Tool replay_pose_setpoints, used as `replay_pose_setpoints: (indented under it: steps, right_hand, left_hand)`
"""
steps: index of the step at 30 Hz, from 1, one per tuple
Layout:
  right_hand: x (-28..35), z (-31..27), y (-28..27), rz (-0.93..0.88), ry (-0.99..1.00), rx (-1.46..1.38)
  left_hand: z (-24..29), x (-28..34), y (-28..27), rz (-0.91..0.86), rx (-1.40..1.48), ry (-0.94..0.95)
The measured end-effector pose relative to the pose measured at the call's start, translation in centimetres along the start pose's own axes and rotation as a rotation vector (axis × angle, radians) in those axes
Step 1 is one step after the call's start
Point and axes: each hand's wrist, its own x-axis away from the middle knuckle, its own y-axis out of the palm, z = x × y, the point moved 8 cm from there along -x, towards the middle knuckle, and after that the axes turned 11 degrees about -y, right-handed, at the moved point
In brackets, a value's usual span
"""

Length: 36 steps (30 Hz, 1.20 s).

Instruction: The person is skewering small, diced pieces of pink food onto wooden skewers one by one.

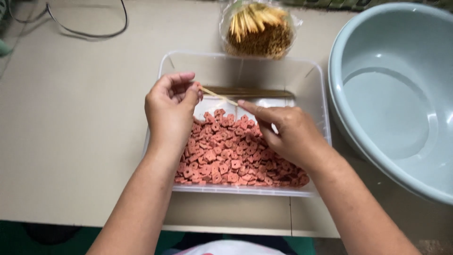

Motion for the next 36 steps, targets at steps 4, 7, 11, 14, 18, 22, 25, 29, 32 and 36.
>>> replay_pose_setpoints:
  steps: [4,7,11,14,18,22,25,29,32,36]
  right_hand:
    - [0.0,-0.2,-0.1,-0.005,-0.038,0.015]
    - [-0.2,0.3,-0.1,-0.061,0.028,0.058]
    - [0.1,0.5,0.1,-0.088,0.043,0.09]
    - [0.0,0.4,-0.2,-0.1,0.043,0.114]
    - [-0.1,0.4,-0.3,-0.108,0.04,0.112]
    - [0.1,0.7,-0.3,-0.101,0.041,0.112]
    - [-0.1,0.4,-0.6,-0.105,0.028,0.118]
    - [0.0,0.3,-0.4,-0.121,0.016,0.11]
    - [-0.1,0.2,-0.5,-0.122,0.003,0.108]
    - [-0.2,0.3,-0.2,-0.135,-0.007,0.096]
  left_hand:
    - [0.5,0.2,-0.2,-0.01,-0.059,0.025]
    - [1.6,0.6,0.2,0.025,-0.287,0.123]
    - [1.6,1.0,1.0,-0.001,-0.456,0.249]
    - [2.0,1.2,1.3,-0.007,-0.502,0.278]
    - [2.2,1.0,1.0,0.013,-0.549,0.284]
    - [1.9,1.0,0.8,-0.003,-0.554,0.234]
    - [2.0,0.9,1.2,-0.005,-0.635,0.257]
    - [2.3,1.5,1.7,-0.051,-0.674,0.307]
    - [2.2,1.3,1.7,-0.078,-0.666,0.305]
    - [2.2,1.3,1.8,-0.102,-0.639,0.285]
